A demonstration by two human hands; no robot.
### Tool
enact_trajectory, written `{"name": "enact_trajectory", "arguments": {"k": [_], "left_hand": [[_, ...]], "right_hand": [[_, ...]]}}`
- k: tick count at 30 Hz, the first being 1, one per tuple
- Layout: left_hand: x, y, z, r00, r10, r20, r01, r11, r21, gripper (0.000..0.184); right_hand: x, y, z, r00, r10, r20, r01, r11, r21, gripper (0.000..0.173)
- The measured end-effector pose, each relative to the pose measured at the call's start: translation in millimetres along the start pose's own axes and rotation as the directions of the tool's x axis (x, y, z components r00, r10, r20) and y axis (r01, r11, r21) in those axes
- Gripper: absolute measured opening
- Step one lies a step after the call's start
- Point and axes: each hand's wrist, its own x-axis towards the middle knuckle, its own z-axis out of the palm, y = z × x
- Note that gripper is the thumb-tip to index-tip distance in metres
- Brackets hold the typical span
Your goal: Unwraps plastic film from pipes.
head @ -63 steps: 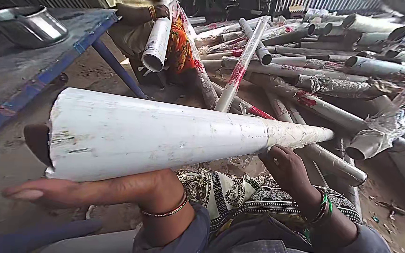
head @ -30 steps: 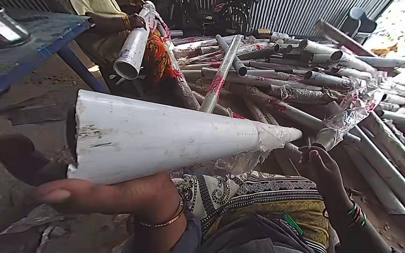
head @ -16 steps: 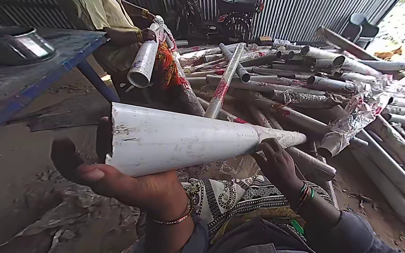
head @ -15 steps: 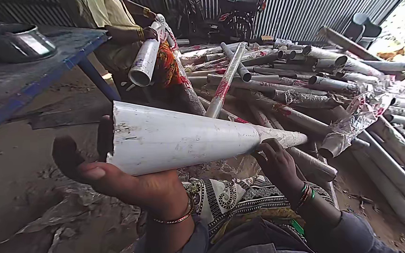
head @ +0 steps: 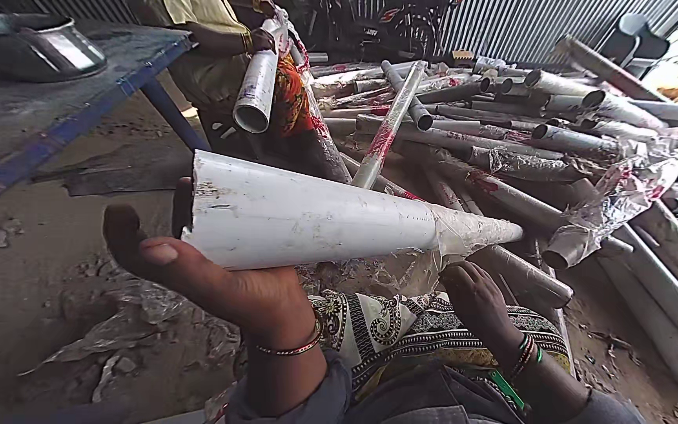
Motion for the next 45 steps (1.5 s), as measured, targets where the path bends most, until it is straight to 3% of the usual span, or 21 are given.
{"name": "enact_trajectory", "arguments": {"k": [3, 8, 10, 12, 14, 17, 22, 29, 32, 36, 41, 45], "left_hand": [[-2.1, 3.8, 4.2, 1.000, -0.018, -0.009, 0.018, 1.000, -0.025, 0.045], [-2.5, 5.3, 4.0, 1.000, -0.025, -0.006, 0.025, 0.999, -0.038, 0.046], [-0.7, 2.7, 1.4, 1.000, -0.011, 0.001, 0.011, 0.999, -0.035, 0.048], [0.7, 0.9, 0.5, 1.000, -0.011, 0.001, 0.011, 1.000, -0.029, 0.049], [1.6, 0.0, 1.5, 1.000, -0.016, -0.010, 0.016, 0.999, -0.028, 0.049], [2.8, -2.0, -1.1, 1.000, -0.002, 0.004, 0.002, 1.000, -0.017, 0.056], [2.6, 0.0, 0.4, 1.000, -0.002, -0.019, 0.001, 1.000, -0.023, 0.046], [6.8, -8.6, 0.5, 0.994, -0.010, -0.105, 0.007, 0.999, -0.031, 0.043], [9.5, -13.3, -3.4, 0.994, 0.036, -0.100, -0.040, 0.998, -0.038, 0.048], [4.7, -8.9, -2.5, 0.991, 0.055, -0.120, -0.062, 0.996, -0.058, 0.056], [-10.6, 1.7, -0.8, 0.993, 0.075, -0.095, -0.079, 0.996, -0.038, 0.056], [-15.6, 7.7, -6.1, 0.997, 0.065, -0.028, -0.066, 0.997, -0.028, 0.051]], "right_hand": [[-7.1, -4.8, -9.9, 0.990, 0.143, 0.001, -0.141, 0.975, 0.170, 0.022], [-0.5, 0.1, -27.4, 0.961, 0.204, -0.186, -0.144, 0.946, 0.291, 0.027], [4.9, 3.8, -35.1, 0.949, 0.253, -0.190, -0.191, 0.936, 0.295, 0.030], [7.1, 2.6, -37.1, 0.924, 0.380, -0.043, -0.344, 0.876, 0.336, 0.033], [10.1, -2.1, -33.3, 0.829, 0.511, 0.226, -0.557, 0.719, 0.417, 0.034], [21.3, -2.6, -18.2, 0.698, 0.512, 0.500, -0.715, 0.546, 0.437, 0.037], [47.1, -6.0, -7.0, 0.664, 0.553, 0.504, -0.742, 0.573, 0.349, 0.036], [27.5, 14.1, -12.5, 0.775, 0.477, 0.416, -0.630, 0.641, 0.439, 0.028], [17.4, 26.6, -28.5, 0.842, 0.407, 0.354, -0.514, 0.803, 0.300, 0.037], [7.2, 48.7, -54.0, 0.964, 0.197, 0.177, -0.205, 0.978, 0.029, 0.043], [19.6, 78.0, -95.1, 0.997, -0.027, 0.079, 0.040, 0.986, -0.162, 0.040], [50.8, 86.7, -121.8, 0.980, -0.171, 0.104, 0.193, 0.942, -0.273, 0.031]]}}
